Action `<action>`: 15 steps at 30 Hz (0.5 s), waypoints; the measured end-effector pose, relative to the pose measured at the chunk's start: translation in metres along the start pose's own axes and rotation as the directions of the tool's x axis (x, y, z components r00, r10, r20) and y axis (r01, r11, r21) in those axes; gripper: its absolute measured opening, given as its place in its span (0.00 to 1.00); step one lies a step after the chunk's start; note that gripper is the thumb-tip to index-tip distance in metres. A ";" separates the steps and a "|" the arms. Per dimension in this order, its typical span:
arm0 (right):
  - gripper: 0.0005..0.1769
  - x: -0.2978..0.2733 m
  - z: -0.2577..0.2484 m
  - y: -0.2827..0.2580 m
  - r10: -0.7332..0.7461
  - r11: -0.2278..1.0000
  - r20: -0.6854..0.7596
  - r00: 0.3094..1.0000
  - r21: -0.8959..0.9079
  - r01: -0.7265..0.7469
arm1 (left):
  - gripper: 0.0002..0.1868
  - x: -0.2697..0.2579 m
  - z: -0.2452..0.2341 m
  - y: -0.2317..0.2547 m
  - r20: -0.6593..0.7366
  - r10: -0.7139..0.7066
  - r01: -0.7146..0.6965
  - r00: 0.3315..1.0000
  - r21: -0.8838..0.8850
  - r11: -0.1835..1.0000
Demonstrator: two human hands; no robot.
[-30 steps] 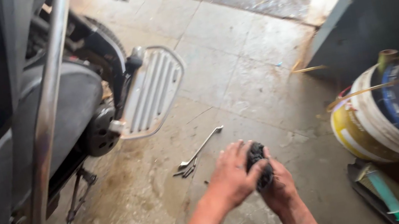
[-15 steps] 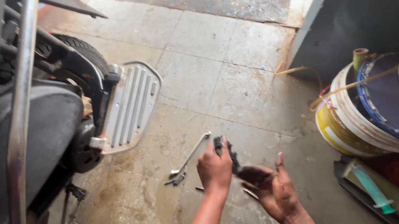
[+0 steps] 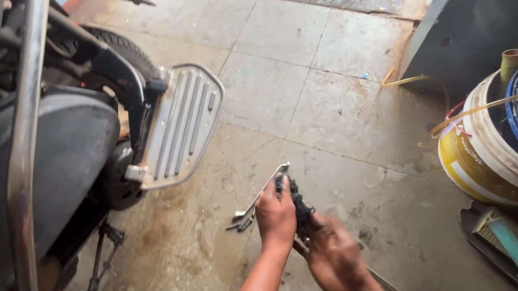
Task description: Dismantling and cleaning internal engine/transmission components of a motorcycle.
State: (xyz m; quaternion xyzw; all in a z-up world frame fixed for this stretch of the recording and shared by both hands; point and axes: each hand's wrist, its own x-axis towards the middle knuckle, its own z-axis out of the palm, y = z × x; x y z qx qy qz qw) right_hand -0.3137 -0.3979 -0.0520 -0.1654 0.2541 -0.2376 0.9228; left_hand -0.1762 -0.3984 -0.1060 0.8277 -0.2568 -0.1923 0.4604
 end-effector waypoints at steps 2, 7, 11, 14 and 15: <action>0.46 0.009 -0.002 -0.016 -0.011 0.997 -0.025 1.000 0.081 0.013 | 0.19 -0.002 -0.014 0.033 0.017 -0.089 0.089 0.996 -0.022 0.996; 0.59 -0.001 -0.011 -0.030 -0.042 0.973 0.093 0.995 0.229 0.020 | 0.27 -0.028 0.026 0.011 -0.023 0.651 -0.636 0.758 0.192 0.747; 0.66 -0.017 0.004 -0.017 -0.097 0.977 0.178 0.979 0.207 0.059 | 0.19 -0.046 0.006 0.028 0.077 0.419 -0.419 0.905 -0.008 0.908; 0.64 -0.021 0.003 -0.009 -0.110 0.988 0.118 0.987 0.118 0.096 | 0.20 -0.037 0.000 0.026 0.137 0.131 -0.140 0.982 0.061 0.988; 0.61 -0.023 -0.004 -0.005 -0.108 0.992 0.088 0.990 0.077 0.101 | 0.22 -0.034 0.002 0.023 0.171 -0.093 0.068 0.981 0.148 0.987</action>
